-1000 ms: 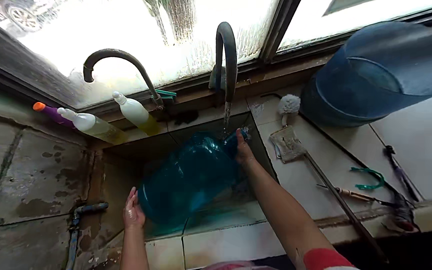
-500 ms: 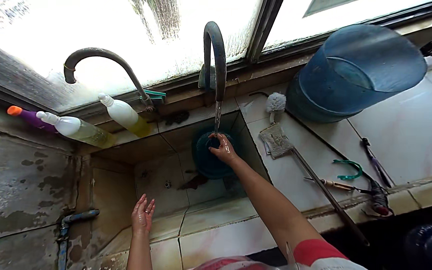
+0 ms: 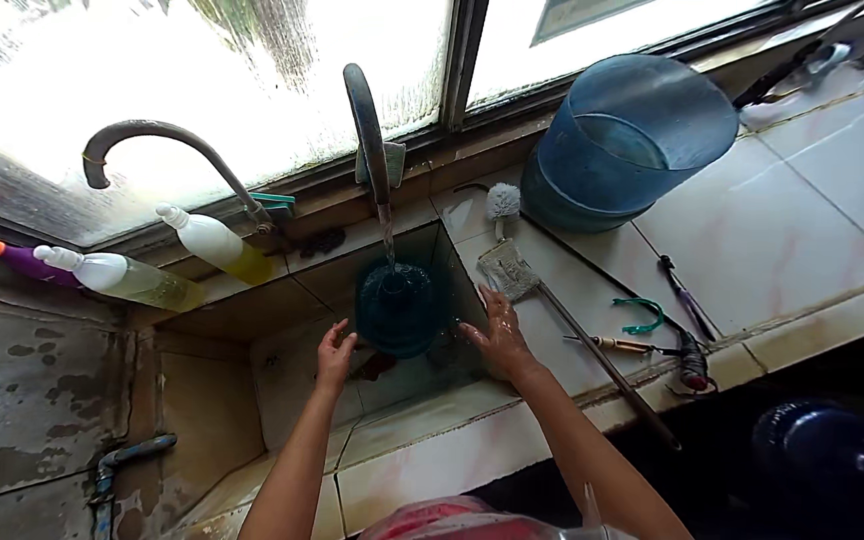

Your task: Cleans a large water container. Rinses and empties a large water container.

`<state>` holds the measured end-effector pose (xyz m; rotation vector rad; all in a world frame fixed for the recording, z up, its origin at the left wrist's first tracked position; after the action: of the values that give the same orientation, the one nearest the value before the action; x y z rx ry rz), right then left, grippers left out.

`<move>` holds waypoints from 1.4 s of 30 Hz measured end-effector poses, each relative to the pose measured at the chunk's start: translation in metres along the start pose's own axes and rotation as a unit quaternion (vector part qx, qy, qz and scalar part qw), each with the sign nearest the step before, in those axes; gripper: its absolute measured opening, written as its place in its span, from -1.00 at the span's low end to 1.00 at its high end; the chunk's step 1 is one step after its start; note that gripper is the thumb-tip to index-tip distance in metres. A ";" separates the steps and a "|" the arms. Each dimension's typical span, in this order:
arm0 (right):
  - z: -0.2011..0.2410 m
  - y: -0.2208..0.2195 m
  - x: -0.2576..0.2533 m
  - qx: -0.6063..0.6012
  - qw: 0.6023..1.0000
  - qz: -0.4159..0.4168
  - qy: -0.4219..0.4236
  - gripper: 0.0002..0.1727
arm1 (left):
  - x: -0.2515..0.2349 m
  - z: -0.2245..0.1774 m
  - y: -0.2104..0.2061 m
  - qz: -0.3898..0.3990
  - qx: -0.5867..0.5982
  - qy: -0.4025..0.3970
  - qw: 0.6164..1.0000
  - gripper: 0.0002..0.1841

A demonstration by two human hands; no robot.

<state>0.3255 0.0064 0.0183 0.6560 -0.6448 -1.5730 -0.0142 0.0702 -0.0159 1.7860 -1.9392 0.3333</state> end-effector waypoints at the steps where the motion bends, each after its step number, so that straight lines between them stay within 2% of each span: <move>1: -0.010 0.010 0.024 0.021 0.999 0.010 -0.024 -0.04 | -0.008 -0.015 -0.017 0.010 -0.013 -0.011 1.000 -0.43; 6: -0.045 0.019 0.132 0.110 0.991 0.034 -0.070 -0.17 | -0.049 -0.067 -0.089 0.014 -0.107 -0.041 0.993 -0.33; 9: -0.053 0.005 0.164 0.190 0.982 -0.015 0.001 -0.34 | -0.068 -0.080 -0.113 -0.033 -0.201 -0.021 0.979 -0.22; 11: -0.052 0.003 0.165 0.216 0.975 -0.043 0.015 -0.41 | -0.073 -0.085 -0.123 -0.062 -0.270 0.013 0.961 -0.21; 14: -0.052 0.003 0.160 0.210 0.977 -0.044 -0.013 -0.47 | -0.076 -0.093 -0.132 -0.073 -0.388 0.020 0.918 -0.33; 17: -0.054 0.003 0.159 0.205 0.978 -0.038 -0.020 -0.48 | -0.084 -0.097 -0.138 -0.018 -0.434 -0.019 0.901 -0.56; 19: -0.054 0.003 0.159 0.196 0.980 -0.032 -0.026 -0.49 | -0.090 -0.094 -0.138 0.042 -0.444 -0.047 0.894 -0.64; 20: -0.054 0.003 0.158 0.199 0.979 -0.034 -0.025 -0.49 | -0.091 -0.093 -0.138 0.061 -0.439 -0.060 0.895 -0.64; 22: -0.054 0.003 0.159 0.203 0.978 -0.037 -0.019 -0.48 | -0.091 -0.091 -0.133 0.059 -0.413 -0.081 0.905 -0.50; 24: -0.053 0.002 0.159 0.209 0.977 -0.040 -0.016 -0.48 | -0.090 -0.087 -0.123 0.038 -0.357 -0.095 0.928 -0.36; 26: -0.052 0.003 0.159 0.214 0.976 -0.041 -0.014 -0.47 | -0.090 -0.082 -0.117 0.046 -0.283 -0.102 0.953 -0.31; 29: -0.051 0.003 0.159 0.215 0.976 -0.043 -0.012 -0.47 | -0.078 -0.077 -0.112 0.128 -0.139 -0.067 0.980 -0.42; 31: -0.050 0.003 0.158 0.217 0.975 -0.046 -0.009 -0.46 | -0.085 -0.075 -0.110 0.156 -0.097 -0.061 0.981 -0.47; 32: -0.051 0.003 0.158 0.216 0.975 -0.045 -0.008 -0.46 | -0.095 -0.074 -0.109 0.151 -0.108 -0.059 0.981 -0.50; 34: -0.051 0.002 0.158 0.217 0.975 -0.042 -0.008 -0.47 | -0.108 -0.080 -0.110 0.106 -0.234 -0.029 0.966 -0.57; 37: -0.051 0.001 0.158 0.218 0.975 -0.036 -0.013 -0.49 | -0.116 -0.091 -0.122 0.057 -0.421 0.005 0.905 -0.72; 40: -0.051 0.001 0.158 0.218 0.975 -0.030 -0.022 -0.50 | -0.119 -0.094 -0.130 0.028 -0.495 0.021 0.868 -0.77; 42: -0.052 0.001 0.158 0.219 0.975 -0.030 -0.023 -0.51 | -0.117 -0.093 -0.128 0.003 -0.482 0.038 0.875 -0.75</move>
<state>0.3503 -0.1532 -0.0233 0.9743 -1.0289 -1.5155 0.1321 0.2014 -0.0127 1.0613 -1.5897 -0.4956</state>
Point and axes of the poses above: each hand's wrist, its own x-axis away from the middle knuckle, its own y-axis out of the back of the hand, z = x × y, the point moved 8 cm from there along -x, towards the middle knuckle, and after that the axes turned 10 degrees about y, right-handed, at the moved point
